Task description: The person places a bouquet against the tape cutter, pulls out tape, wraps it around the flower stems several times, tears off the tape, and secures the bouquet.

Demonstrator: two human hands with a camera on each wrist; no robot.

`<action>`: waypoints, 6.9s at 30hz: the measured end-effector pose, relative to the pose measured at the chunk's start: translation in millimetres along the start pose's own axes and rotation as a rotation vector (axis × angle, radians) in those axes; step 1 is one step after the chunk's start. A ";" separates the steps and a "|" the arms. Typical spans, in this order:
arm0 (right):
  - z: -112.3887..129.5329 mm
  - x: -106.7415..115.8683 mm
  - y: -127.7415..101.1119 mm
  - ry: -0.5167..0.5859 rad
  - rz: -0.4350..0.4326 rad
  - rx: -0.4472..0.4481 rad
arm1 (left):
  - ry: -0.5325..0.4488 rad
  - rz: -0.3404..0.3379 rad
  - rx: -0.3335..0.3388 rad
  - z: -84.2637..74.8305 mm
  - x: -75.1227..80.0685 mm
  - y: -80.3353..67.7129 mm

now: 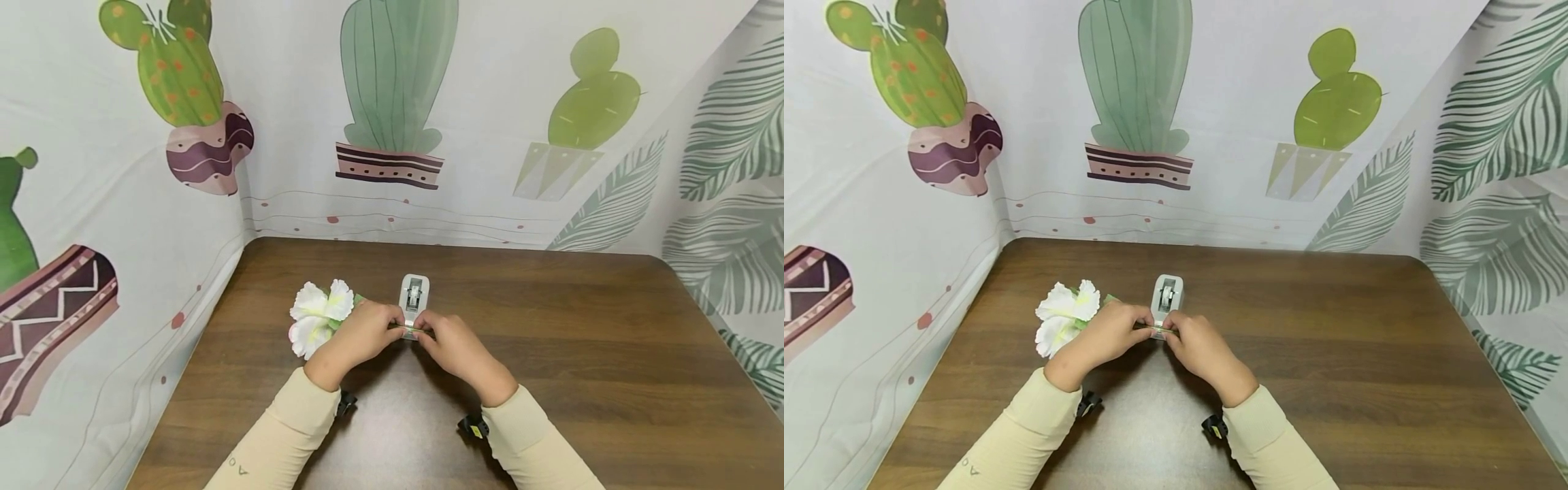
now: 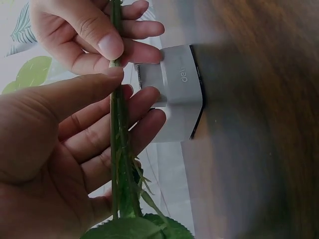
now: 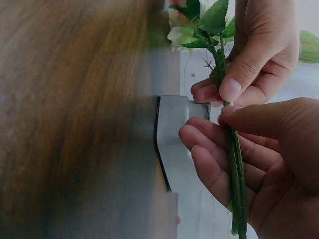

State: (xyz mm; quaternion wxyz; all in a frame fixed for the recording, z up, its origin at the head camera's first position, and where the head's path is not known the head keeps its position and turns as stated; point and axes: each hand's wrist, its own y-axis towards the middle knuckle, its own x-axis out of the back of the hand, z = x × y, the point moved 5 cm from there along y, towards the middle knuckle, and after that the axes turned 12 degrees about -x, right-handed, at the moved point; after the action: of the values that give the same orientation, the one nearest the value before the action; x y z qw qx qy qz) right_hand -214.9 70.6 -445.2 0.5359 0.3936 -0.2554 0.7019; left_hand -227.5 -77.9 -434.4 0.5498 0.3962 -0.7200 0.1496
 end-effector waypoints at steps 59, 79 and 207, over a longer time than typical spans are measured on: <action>-0.2 -1.1 1.3 -0.040 -0.072 -0.014 | -0.001 0.054 -0.018 1.2 -2.8 0.8; 1.1 -0.7 0.7 -0.058 -0.074 -0.009 | -0.004 0.020 -0.025 1.7 -1.7 1.5; -1.6 -1.6 1.0 0.094 0.137 -0.118 | -0.418 0.269 0.069 17.1 -15.6 -5.2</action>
State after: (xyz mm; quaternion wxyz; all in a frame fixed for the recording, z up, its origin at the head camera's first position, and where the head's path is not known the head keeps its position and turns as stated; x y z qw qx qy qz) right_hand -216.1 70.6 -447.3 0.5202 0.3099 -0.2971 0.7383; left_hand -233.9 -86.0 -455.8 0.3501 0.3378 -0.8587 0.1608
